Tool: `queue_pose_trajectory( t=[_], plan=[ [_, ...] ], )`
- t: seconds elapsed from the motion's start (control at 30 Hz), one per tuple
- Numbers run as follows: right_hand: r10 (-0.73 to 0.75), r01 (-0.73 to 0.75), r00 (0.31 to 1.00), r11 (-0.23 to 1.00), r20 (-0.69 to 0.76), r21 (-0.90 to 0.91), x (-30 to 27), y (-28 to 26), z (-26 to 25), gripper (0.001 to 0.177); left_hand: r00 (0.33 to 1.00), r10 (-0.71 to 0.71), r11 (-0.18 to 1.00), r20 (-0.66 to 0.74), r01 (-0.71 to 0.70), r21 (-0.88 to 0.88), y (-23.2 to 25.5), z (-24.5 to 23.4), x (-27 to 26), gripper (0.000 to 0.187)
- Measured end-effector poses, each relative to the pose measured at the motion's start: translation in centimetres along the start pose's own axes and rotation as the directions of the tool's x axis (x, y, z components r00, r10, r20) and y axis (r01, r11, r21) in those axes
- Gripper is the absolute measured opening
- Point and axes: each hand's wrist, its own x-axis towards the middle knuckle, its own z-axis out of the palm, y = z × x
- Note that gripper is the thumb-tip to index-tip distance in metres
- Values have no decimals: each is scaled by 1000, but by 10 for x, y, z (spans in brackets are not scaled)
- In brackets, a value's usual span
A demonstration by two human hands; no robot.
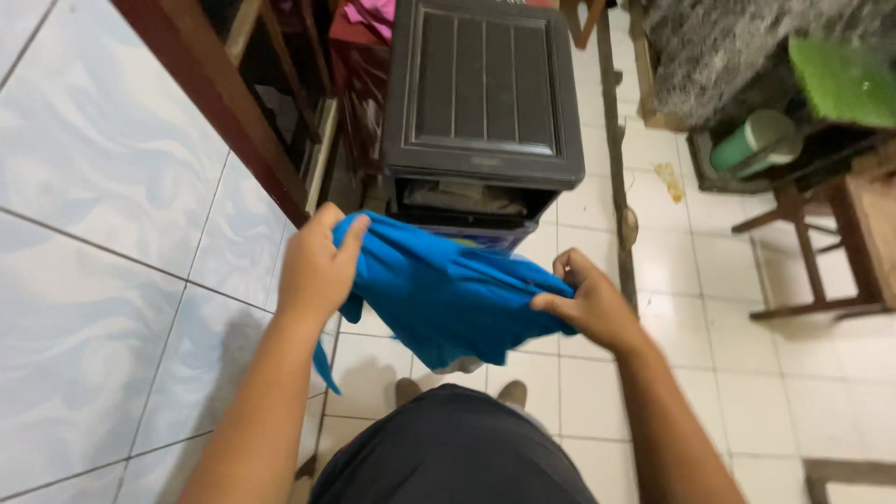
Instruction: The person is folding a blue t-shirt on top of a plastic storage drawer and then placing it inside a drawer.
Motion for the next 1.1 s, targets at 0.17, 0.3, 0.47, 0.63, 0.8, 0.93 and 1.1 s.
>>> queue_pose_trajectory(
  t=[0.17,0.3,0.47,0.63,0.8,0.93,1.1],
  plan=[
    [6,-8,1000,969,-9,-249,7,24,-27,23,997,-24,1000,68,23,10,14,-17,13,36],
    [-99,97,978,995,-181,-20,11,65,-40,15,968,35,993,247,-60,97,12,-15,23,36],
    [-13,38,971,994,-240,100,-3,48,-33,14,918,112,990,381,-136,36,23,-22,39,25],
    [128,-143,971,988,-200,-61,-17,21,-27,26,963,29,991,268,-62,118,15,-15,48,18],
    [137,-183,951,972,-278,-146,-17,32,-28,24,982,54,982,180,-85,170,19,2,50,21],
    [274,-268,958,960,-83,81,-25,25,-19,38,983,153,971,96,-168,172,-14,29,58,24],
    [243,-246,968,885,59,395,-30,8,-18,48,965,-129,991,228,119,60,-38,42,62,28]
  ],
)
